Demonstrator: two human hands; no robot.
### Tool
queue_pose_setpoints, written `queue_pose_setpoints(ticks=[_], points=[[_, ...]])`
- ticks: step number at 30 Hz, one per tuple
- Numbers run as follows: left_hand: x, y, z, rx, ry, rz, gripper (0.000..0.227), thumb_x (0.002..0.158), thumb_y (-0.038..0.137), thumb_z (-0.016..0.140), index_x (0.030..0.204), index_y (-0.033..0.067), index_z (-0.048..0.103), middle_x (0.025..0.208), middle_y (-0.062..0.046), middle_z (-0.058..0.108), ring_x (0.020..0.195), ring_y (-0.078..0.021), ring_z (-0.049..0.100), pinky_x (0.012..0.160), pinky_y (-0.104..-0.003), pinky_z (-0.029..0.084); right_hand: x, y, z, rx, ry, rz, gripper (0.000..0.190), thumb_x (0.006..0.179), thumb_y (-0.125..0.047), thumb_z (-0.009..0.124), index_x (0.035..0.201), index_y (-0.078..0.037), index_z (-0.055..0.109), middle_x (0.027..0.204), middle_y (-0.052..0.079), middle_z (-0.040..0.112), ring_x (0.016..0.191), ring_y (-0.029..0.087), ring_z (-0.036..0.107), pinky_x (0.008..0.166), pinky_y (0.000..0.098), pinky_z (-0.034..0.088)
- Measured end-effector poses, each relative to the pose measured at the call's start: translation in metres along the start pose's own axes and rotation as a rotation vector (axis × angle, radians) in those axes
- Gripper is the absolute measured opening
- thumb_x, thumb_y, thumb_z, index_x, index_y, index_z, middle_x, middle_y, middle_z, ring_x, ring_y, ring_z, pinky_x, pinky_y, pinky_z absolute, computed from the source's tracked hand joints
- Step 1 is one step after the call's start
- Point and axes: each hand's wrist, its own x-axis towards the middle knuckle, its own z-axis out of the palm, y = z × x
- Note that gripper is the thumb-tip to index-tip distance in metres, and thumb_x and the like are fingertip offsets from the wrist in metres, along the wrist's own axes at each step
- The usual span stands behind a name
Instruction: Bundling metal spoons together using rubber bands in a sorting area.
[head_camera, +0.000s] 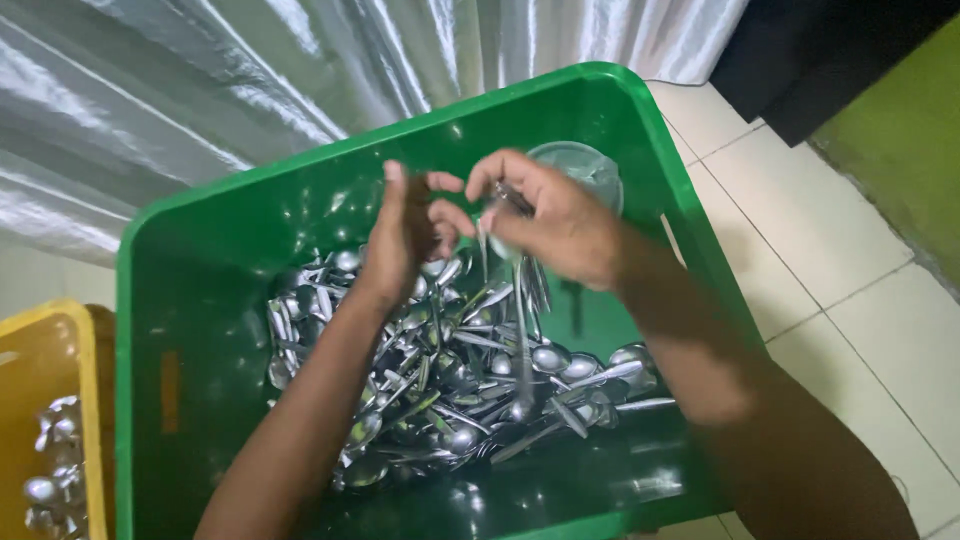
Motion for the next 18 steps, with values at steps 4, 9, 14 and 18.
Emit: queue_pose_setpoints(ticks=[4,9,14,18], points=[[0.03,-0.07,-0.031,1.17,0.066,-0.039,0.031,0.099,0.037,0.055,0.123,0.0169,0.06,0.113,-0.01,0.076,0.101,-0.0455,0.07,0.087,-0.061,0.052,0.008,-0.01,-0.007,0.196,0.098,0.007,0.031,0.096,-0.01,0.054,0.126,-0.002,0.054,0.093,0.003,0.051,0.083,0.014,0.064,0.059,0.0251,0.055],[0.044,-0.126,-0.039,1.77,-0.115,-0.012,0.025,0.096,0.025,0.058,0.112,0.019,0.076,0.127,-0.007,0.068,0.113,-0.0321,0.067,0.092,-0.05,0.053,0.012,-0.011,0.003,0.262,0.226,0.02,0.025,0.098,-0.01,0.051,0.12,0.0,0.054,0.092,0.013,0.053,0.06,0.013,0.052,0.038,0.0238,0.042],[0.04,-0.1,-0.056,1.339,0.025,-0.043,0.037,0.095,0.039,0.058,0.093,0.0085,0.078,0.085,-0.017,0.077,0.088,-0.0433,0.073,0.083,-0.053,0.055,0.007,-0.004,-0.005,0.041,0.275,0.021,0.028,0.092,-0.007,0.068,0.117,0.0,0.059,0.088,0.008,0.057,0.06,0.007,0.053,0.04,0.0188,0.045],[0.02,-0.026,-0.072,0.923,0.208,0.15,0.015,0.093,0.024,0.071,0.099,0.0108,0.076,0.07,-0.016,0.068,0.065,-0.0342,0.066,0.065,-0.043,0.05,0.007,-0.014,-0.003,-0.085,0.299,-0.052,0.033,0.086,-0.009,0.074,0.115,0.001,0.061,0.088,0.009,0.06,0.057,0.005,0.053,0.042,0.0165,0.046]])
